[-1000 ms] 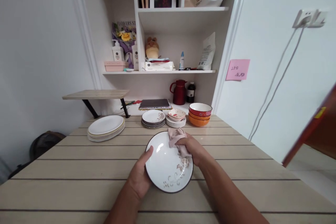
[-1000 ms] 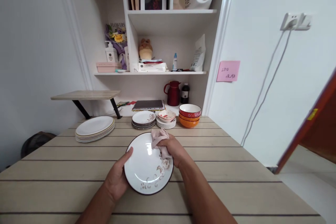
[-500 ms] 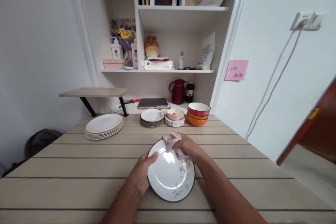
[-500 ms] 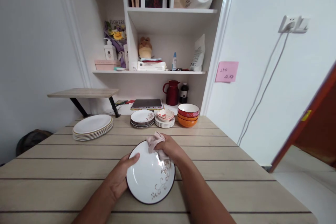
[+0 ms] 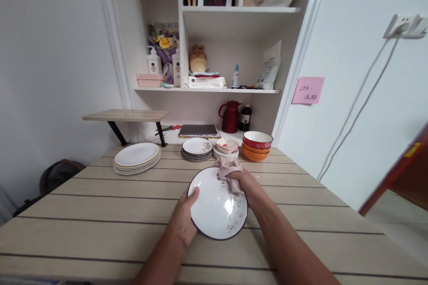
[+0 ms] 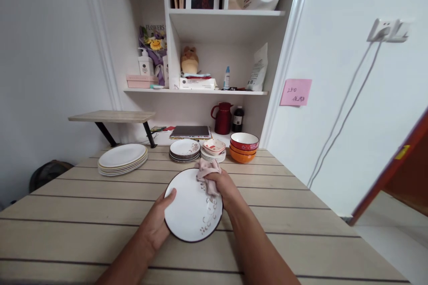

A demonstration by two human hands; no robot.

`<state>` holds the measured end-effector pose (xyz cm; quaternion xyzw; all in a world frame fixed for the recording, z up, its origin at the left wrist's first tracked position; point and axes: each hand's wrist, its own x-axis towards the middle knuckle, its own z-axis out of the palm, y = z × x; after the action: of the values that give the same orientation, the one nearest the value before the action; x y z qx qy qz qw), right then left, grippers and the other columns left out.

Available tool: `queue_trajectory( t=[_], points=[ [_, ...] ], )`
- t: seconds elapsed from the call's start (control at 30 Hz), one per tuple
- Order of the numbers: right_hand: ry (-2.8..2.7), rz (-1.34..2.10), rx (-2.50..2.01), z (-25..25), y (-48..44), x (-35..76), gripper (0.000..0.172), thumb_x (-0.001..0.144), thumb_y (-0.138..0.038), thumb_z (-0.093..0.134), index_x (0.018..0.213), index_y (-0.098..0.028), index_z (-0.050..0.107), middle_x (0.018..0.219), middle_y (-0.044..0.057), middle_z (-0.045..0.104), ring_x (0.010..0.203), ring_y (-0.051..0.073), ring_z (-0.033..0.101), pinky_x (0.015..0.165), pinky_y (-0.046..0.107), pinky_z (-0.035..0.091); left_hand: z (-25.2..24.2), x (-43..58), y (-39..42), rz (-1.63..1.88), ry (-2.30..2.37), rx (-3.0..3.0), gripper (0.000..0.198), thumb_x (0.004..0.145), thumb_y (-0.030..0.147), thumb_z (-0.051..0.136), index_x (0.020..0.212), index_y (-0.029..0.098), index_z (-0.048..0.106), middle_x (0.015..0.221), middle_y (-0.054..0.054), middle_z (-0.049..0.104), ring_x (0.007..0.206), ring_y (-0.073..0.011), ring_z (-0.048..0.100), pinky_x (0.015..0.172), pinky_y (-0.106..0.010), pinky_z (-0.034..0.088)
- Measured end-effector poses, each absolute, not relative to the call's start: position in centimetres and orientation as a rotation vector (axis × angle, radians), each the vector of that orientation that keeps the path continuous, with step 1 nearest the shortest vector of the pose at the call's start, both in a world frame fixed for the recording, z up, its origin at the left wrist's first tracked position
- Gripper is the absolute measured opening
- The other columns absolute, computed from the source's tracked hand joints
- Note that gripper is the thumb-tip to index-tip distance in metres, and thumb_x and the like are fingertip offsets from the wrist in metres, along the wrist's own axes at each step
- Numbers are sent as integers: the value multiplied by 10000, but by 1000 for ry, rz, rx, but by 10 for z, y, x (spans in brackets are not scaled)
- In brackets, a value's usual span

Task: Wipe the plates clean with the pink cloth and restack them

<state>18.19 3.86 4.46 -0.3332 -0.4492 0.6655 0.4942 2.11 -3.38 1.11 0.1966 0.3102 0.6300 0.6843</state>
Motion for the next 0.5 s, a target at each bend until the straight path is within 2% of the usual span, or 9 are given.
queue_trajectory(
  t=[0.23,0.5],
  points=[
    [-977,1600,-876,25,30,147,597,559,-143,650,1152,-174,589,885,40,726,764,208,658,654,286,498,8,11,-25,1534,674,247,552,867,209,569,1384,65,441,1139,-207,687,1098,-305,638,1006,-470,465],
    [-1265,1520,-1001,35,24,158,490,661,-255,626,1145,-185,624,915,39,713,771,191,619,622,259,444,5,9,-23,1553,657,226,538,879,203,548,1397,107,441,1177,-185,675,1113,-303,630,1020,-474,460]
  ],
)
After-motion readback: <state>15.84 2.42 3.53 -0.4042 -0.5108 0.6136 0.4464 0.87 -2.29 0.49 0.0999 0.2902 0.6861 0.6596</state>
